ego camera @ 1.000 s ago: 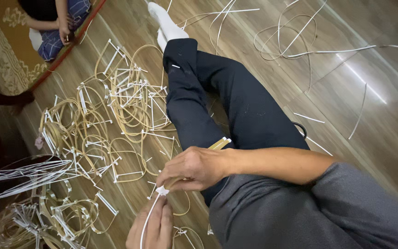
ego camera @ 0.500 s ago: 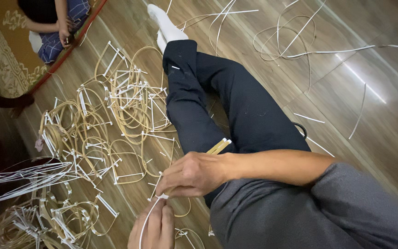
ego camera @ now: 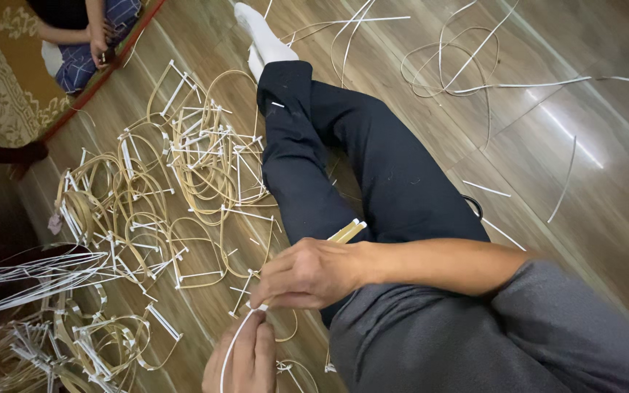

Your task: The person sits on the floor and assembles a bamboo frame by wrapping white plastic ties around curved bamboo strips. They use scissors to cut the excess tie length after securing each joint.

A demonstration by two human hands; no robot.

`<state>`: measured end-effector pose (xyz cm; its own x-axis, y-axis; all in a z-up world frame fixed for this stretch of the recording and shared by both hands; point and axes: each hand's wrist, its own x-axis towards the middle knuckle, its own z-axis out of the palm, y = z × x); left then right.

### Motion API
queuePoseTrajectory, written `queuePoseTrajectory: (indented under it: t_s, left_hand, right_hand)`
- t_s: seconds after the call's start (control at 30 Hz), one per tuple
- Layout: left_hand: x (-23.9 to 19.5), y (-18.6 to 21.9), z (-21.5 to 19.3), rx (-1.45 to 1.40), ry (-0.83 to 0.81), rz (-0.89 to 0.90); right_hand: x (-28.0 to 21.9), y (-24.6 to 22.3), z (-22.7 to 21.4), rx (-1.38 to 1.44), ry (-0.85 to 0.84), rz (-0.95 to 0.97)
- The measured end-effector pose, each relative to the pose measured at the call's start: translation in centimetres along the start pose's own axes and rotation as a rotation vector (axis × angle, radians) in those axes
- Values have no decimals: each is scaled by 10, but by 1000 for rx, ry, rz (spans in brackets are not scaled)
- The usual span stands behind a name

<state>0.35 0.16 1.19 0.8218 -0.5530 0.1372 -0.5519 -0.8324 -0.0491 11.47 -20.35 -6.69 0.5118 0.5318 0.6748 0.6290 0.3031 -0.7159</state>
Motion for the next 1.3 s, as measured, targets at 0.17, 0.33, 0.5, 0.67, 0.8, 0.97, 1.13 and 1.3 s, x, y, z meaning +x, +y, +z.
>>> queuePoseTrajectory:
  t_s: [0.17, 0.33, 0.5, 0.67, 0.8, 0.97, 1.13, 1.3]
  left_hand:
    - [2, 1, -4, -5, 7, 16]
    - [0, -1, -3, 1, 0, 64]
    - [-3, -2, 4, 12, 32, 82]
    - [-4, 2, 1, -5, 10, 31]
    - [3, 0, -1, -83, -58, -112]
    - [23, -16, 0, -265, -467, -502]
    - [38, -1, -15, -647, 40, -514]
    - [47, -8, -8, -885, -70, -531]
  right_hand:
    - [-3, 3, -1, 1, -20, -2]
    - [-4, 3, -5, 5, -2, -10]
    - [-2, 1, 0, -8, -14, 5]
    - [-4, -5, -1, -36, -33, 8]
    - [-4, -4, -4, -13, -17, -4]
    - [-15, 2, -7, -30, -14, -10]
    - [-14, -6, -12, -24, -23, 27]
    - [-23, -2, -13, -26, -28, -17]
